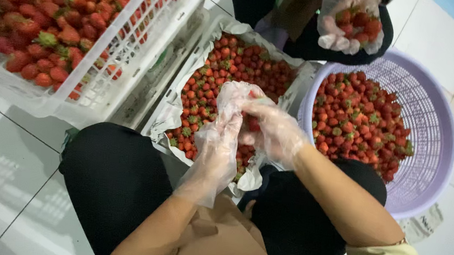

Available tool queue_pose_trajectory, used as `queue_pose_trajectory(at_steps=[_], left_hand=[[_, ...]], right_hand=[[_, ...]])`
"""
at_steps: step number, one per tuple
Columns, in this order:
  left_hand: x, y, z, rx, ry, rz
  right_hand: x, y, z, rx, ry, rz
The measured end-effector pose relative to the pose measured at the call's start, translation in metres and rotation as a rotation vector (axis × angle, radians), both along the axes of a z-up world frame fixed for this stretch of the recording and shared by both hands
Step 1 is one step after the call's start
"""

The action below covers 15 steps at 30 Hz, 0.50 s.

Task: The person sits on the floor and sorts strawberries by hand, removing green caps and placing selected berries into a purple basket. The person wears disposable gloves and handles strawberries from a white crate, inspecting each one before transfer.

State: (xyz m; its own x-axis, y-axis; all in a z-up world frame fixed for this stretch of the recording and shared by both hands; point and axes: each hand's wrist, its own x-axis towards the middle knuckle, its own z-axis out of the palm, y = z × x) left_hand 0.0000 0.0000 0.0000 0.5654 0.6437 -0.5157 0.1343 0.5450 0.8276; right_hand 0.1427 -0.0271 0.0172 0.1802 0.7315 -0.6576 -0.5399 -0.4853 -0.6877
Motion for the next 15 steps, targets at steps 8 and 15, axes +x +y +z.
queue_pose_trajectory(at_steps=[8, 15], left_hand=[[-0.017, 0.017, -0.021, -0.110, -0.760, 0.237], [-0.062, 0.049, -0.025, -0.156, -0.889, 0.512]], right_hand=[[0.083, -0.035, 0.007, -0.002, -0.367, 0.483], [0.150, -0.064, 0.042, -0.958, -1.203, 0.587]])
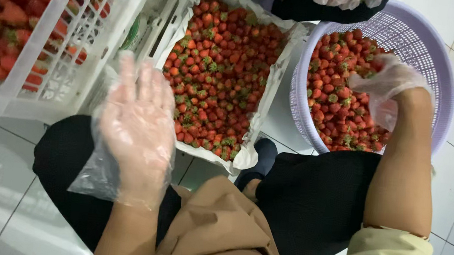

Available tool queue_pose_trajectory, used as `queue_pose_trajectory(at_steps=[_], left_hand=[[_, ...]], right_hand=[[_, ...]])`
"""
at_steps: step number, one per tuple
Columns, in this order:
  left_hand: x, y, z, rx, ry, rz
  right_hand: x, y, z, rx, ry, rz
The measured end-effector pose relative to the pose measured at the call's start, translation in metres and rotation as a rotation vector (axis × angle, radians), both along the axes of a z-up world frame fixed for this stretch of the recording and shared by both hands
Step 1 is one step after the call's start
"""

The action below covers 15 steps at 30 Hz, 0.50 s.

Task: The person sits on the floor and sorts strawberries by hand, removing green caps and placing selected berries into a purple basket. The person wears disposable gloves and handles strawberries from a white crate, inspecting each one before transfer.

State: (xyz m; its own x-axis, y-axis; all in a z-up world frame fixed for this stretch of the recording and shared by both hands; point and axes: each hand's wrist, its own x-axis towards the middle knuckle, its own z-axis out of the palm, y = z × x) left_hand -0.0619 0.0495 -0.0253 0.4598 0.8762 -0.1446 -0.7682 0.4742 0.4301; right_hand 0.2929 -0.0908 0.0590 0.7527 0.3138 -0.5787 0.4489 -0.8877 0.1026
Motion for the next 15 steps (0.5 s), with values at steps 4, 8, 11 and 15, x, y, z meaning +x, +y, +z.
queue_pose_trajectory(at_steps=[4, 8, 11, 15], left_hand=[[-0.014, 0.008, 0.001, -0.026, -0.156, -0.014], [-0.016, 0.013, -0.006, -0.081, -0.240, -0.008], [-0.014, 0.013, -0.010, -0.132, -0.270, -0.022], [-0.010, 0.019, -0.007, -0.184, -0.232, -0.029]], right_hand=[[-0.022, 0.019, -0.011, -0.074, -0.174, 0.053], [-0.087, 0.065, -0.084, 0.109, 0.170, 0.599], [-0.154, 0.090, -0.153, -0.056, 0.419, 0.796], [-0.207, 0.090, -0.213, 0.391, 0.333, 1.326]])
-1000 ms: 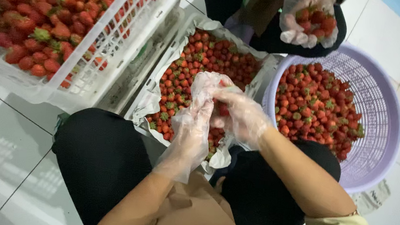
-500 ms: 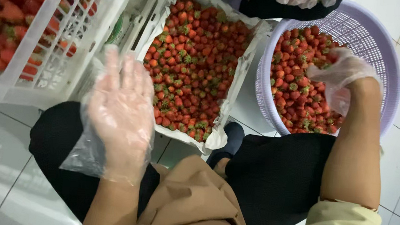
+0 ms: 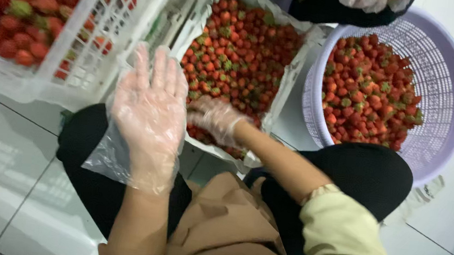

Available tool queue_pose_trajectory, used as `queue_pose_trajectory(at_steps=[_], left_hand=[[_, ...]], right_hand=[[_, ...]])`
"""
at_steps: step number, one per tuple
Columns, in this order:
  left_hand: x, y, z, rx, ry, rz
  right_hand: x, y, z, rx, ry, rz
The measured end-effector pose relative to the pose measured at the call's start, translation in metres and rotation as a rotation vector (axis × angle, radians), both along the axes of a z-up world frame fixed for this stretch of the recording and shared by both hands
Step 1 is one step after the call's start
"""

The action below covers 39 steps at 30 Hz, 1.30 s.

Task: The person sits on the floor and sorts strawberries by hand, removing green caps and placing selected berries into a purple basket. The person wears disposable gloves and handles strawberries from a white crate, inspecting each one before transfer.

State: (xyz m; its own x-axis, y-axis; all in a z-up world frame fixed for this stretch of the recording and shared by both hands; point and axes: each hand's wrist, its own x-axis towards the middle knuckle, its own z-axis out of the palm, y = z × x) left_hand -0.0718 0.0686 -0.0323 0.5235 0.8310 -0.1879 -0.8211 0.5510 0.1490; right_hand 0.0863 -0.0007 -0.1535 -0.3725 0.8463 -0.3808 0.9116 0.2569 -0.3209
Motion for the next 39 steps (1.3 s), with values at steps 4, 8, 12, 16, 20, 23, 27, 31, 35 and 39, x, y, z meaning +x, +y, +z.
queue_pose_trajectory(at_steps=[4, 8, 12, 16, 20, 23, 27, 31, 35, 39], left_hand=[[-0.001, 0.003, 0.005, -0.033, 0.030, 0.016], [-0.002, 0.000, 0.005, -0.038, 0.040, -0.022], [0.002, 0.000, 0.005, -0.045, 0.045, -0.026], [0.005, 0.000, 0.006, -0.070, 0.054, -0.035], [0.004, 0.000, 0.001, -0.090, 0.073, -0.047], [0.006, 0.001, -0.001, -0.105, 0.077, -0.070], [0.011, -0.001, -0.003, -0.160, 0.089, -0.061], [0.015, -0.002, -0.001, -0.162, 0.095, -0.061], [0.020, -0.002, -0.004, -0.201, 0.066, -0.035], [0.020, -0.002, -0.009, -0.223, 0.027, -0.074]], right_hand=[[-0.026, 0.014, -0.031, -0.125, -0.045, 0.050], [-0.019, 0.015, -0.032, -0.164, -0.152, 0.223], [-0.020, 0.012, -0.016, -0.204, -0.295, 0.381], [-0.009, 0.015, -0.009, -0.214, -0.133, 0.244], [0.033, 0.015, -0.025, -0.029, -0.188, 0.187], [0.073, 0.025, -0.039, 0.305, -0.070, -0.149], [0.111, 0.048, -0.053, 0.260, -0.151, -0.682], [0.103, 0.063, -0.065, 0.103, -0.187, -0.884], [0.090, 0.058, -0.069, 0.275, -0.238, -0.962], [0.103, 0.071, -0.054, -0.032, -0.232, -0.929]])
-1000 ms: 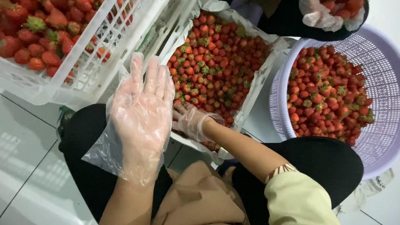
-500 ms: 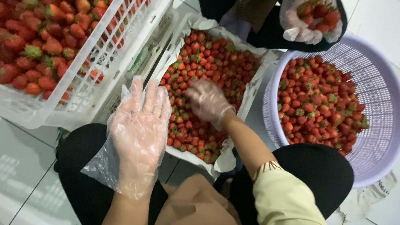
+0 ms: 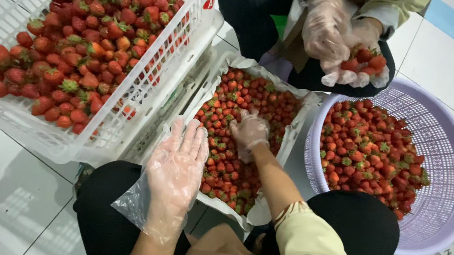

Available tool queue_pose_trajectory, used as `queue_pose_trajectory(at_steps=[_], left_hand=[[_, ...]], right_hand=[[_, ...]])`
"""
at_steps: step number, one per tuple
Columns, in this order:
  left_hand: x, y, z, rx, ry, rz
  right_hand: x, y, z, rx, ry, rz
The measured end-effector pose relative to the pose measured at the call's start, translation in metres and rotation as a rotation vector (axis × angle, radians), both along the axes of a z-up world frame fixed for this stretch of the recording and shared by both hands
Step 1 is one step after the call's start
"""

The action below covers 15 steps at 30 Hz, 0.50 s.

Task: The person sits on the floor and sorts strawberries by hand, removing green caps and placing selected berries into a purple basket. The person wears disposable gloves and handles strawberries from a white crate, inspecting each one before transfer.

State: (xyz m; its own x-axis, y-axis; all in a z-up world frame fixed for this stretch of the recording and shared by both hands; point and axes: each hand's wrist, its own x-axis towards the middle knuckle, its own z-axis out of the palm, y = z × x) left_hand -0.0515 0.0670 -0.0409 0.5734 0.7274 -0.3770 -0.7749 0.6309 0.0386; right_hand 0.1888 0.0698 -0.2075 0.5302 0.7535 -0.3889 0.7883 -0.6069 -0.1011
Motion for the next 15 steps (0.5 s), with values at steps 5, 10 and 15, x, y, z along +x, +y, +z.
queue_pose_trajectory(at_steps=[5, 10, 15], left_hand=[[0.001, 0.000, -0.002, 0.009, 0.028, 0.012], [0.000, -0.001, -0.001, -0.015, 0.026, 0.000], [-0.001, 0.001, 0.005, -0.001, 0.010, 0.013]], right_hand=[[0.004, 0.008, 0.018, -0.036, 0.018, 0.058], [-0.011, -0.004, 0.020, 0.011, -0.057, 0.091], [-0.002, -0.008, 0.039, 0.000, -0.005, 0.249]])
